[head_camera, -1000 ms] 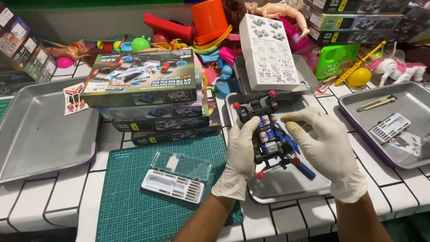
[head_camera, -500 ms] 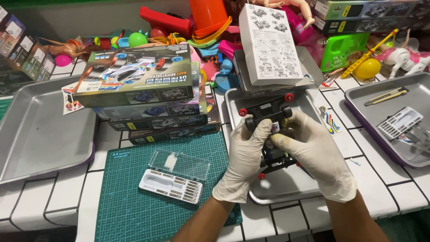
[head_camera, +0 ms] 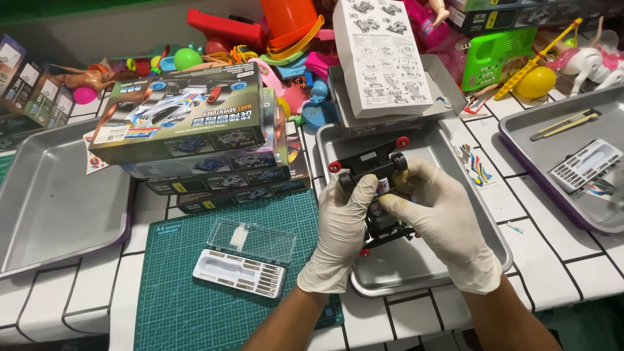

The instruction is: The person assembles a blue toy car on a workbench. They use a screwdriver to tighten screws on the wheels and body, then attach the blue plastic body shell to the black chassis frame.

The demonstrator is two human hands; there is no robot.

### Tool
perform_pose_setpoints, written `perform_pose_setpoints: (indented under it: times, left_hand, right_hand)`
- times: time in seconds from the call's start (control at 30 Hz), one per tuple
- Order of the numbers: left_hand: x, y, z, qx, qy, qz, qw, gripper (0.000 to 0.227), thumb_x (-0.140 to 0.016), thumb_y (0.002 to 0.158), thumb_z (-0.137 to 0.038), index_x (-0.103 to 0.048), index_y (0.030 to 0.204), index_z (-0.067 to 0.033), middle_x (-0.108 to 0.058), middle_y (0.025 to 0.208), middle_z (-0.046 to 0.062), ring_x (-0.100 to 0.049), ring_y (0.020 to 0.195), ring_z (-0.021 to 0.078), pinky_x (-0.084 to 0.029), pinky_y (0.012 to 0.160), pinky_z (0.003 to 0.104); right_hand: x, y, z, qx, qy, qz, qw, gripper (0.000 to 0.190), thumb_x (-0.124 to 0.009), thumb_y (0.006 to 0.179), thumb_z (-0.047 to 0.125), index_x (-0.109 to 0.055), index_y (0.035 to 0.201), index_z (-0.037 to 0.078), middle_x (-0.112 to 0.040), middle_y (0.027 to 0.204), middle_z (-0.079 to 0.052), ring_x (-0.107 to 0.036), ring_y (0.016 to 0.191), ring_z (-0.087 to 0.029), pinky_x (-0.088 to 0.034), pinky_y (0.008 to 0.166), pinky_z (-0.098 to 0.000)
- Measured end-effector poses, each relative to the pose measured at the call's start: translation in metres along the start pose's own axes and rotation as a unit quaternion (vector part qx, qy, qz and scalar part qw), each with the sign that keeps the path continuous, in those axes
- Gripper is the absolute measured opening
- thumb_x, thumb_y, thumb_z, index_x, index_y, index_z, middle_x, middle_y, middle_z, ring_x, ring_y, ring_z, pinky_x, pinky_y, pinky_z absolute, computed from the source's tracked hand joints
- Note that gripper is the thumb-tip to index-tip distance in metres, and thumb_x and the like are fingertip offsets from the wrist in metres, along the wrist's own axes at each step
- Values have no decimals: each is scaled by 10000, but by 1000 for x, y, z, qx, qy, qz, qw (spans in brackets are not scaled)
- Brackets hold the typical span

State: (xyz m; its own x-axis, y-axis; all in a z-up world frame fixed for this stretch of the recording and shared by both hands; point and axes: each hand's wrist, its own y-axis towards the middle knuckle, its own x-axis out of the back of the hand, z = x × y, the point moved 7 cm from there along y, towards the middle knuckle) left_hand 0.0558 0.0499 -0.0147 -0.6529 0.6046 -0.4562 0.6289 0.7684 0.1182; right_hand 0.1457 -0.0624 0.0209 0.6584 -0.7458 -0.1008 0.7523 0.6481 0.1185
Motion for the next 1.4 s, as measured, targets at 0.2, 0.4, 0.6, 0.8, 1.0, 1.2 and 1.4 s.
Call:
perform_pose_setpoints:
  times: [0.2, 0.4, 0.6, 0.8, 1.0, 1.2, 1.4]
  left_hand:
    - [-4, -3, -1, 15, -47, 23, 999, 127, -783, 930, -135, -703, 977, -48, -707, 806, 66, -662, 737, 138, -586, 674, 307]
    - [-7, -6, 12, 20, -49, 28, 998, 133, -793, 923, -133, -708, 965, -40, -727, 793, 79, -683, 711, 128, -584, 617, 265]
    - [-4, 2, -6, 9, -10, -11, 1000, 148, -769, 944, -199, -745, 1044, -92, -751, 903, 30, -639, 860, 97, -577, 789, 296]
    - [0, 2, 9, 57, 0, -74, 996, 210, -763, 945, -237, -728, 1097, -96, -700, 988, -13, -538, 989, 107, -506, 971, 352]
    - [4, 10, 7, 115, -59, -130, 983, 177, -741, 962, -258, -691, 1038, -107, -648, 892, -3, -626, 854, 123, -599, 733, 291]
    - [9, 13, -6, 102, -46, -137, 984, 218, -717, 981, -291, -671, 1074, -99, -629, 950, 7, -596, 929, 118, -586, 800, 290]
    - [22, 16, 8, 105, -43, -146, 983, 212, -728, 977, -295, -681, 1038, -97, -652, 883, 17, -649, 883, 134, -609, 750, 305]
  right_hand:
    - [-7, -6, 11, -54, 22, 27, 998, 383, -861, 712, -112, -723, 1054, -9, -595, 828, -70, -619, 787, -182, -572, 736, -356]
    - [0, -1, 3, -74, 15, 54, 996, 344, -849, 725, -103, -715, 1028, -7, -578, 805, -62, -607, 767, -183, -553, 714, -353]
    - [12, 9, -23, -47, -11, 91, 995, 173, -774, 840, -61, -628, 796, 21, -664, 904, -92, -579, 861, -169, -504, 751, -315]
    - [7, 9, -11, -47, -69, 70, 994, 244, -824, 827, -10, -658, 1006, 8, -655, 968, -90, -653, 909, -185, -534, 815, -352]
    - [-3, 11, 3, 86, -270, 29, 959, 215, -856, 843, 109, -742, 1023, 78, -688, 879, -78, -704, 823, -166, -565, 813, -335]
    - [-17, 2, 20, 184, -270, 55, 943, 115, -789, 911, 104, -766, 1022, 82, -726, 1031, -119, -713, 1009, -227, -535, 932, -375]
    - [-29, -5, 24, 249, -309, 107, 912, 239, -827, 816, 9, -795, 1025, 121, -664, 1218, -126, -671, 1111, -258, -502, 1006, -417]
